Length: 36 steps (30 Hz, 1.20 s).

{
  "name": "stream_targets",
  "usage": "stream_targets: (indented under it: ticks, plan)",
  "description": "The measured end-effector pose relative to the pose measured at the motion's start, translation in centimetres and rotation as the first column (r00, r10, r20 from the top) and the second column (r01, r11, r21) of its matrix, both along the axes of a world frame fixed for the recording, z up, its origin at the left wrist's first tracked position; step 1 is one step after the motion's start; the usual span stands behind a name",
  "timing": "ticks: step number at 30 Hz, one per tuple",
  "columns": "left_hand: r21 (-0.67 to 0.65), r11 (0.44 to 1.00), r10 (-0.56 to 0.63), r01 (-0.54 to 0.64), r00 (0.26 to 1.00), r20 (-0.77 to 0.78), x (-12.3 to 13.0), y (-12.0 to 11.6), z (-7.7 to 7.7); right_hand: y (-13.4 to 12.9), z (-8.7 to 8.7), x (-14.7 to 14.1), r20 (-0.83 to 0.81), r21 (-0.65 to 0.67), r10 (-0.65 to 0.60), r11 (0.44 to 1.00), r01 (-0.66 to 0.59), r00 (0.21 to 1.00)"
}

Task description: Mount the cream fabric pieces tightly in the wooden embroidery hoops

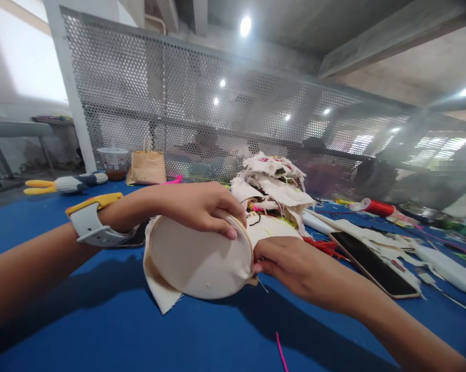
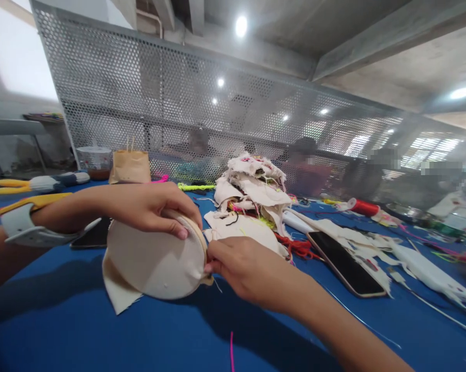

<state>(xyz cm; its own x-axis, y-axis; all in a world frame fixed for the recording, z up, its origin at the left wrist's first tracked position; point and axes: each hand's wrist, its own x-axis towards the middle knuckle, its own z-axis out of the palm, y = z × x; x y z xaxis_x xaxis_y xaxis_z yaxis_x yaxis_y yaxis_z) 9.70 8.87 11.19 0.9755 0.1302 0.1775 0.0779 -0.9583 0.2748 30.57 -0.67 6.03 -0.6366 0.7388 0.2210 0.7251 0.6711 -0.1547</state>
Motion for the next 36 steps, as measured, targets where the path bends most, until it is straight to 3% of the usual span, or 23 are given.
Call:
stream_targets:
  ticks: [4,12,18,25,31,36]
  plan:
    - [0.021,1.000,0.018,-0.018,1.000,-0.010,0.9,0.7,-0.1,0.8,-1.4,0.8,-0.023,0.068,0.015,0.998,-0.013,1.000]
    - [0.054,0.998,0.034,-0.035,0.999,0.006,1.3,1.1,-0.4,1.3,-1.7,1.4,-0.185,-0.098,-0.024,0.995,0.006,0.983]
    - [0.064,0.998,0.027,-0.026,0.999,-0.029,1.0,1.6,-0.5,1.4,-1.8,1.6,-0.313,-0.139,0.037,0.987,-0.085,0.949]
    - [0.015,1.000,0.009,-0.008,1.000,-0.016,1.4,1.2,-0.4,0.7,-1.8,1.5,-0.152,0.026,0.080,0.997,-0.077,0.985]
    - [0.027,0.999,-0.017,0.018,0.999,-0.033,1.7,0.9,-0.5,0.9,-2.1,1.2,-0.215,-0.054,0.100,0.992,-0.114,0.971]
    - [-0.072,0.997,-0.018,0.016,0.999,-0.028,1.6,1.2,-0.4,1.0,-2.3,1.1,-0.205,-0.129,0.076,0.986,-0.104,0.976]
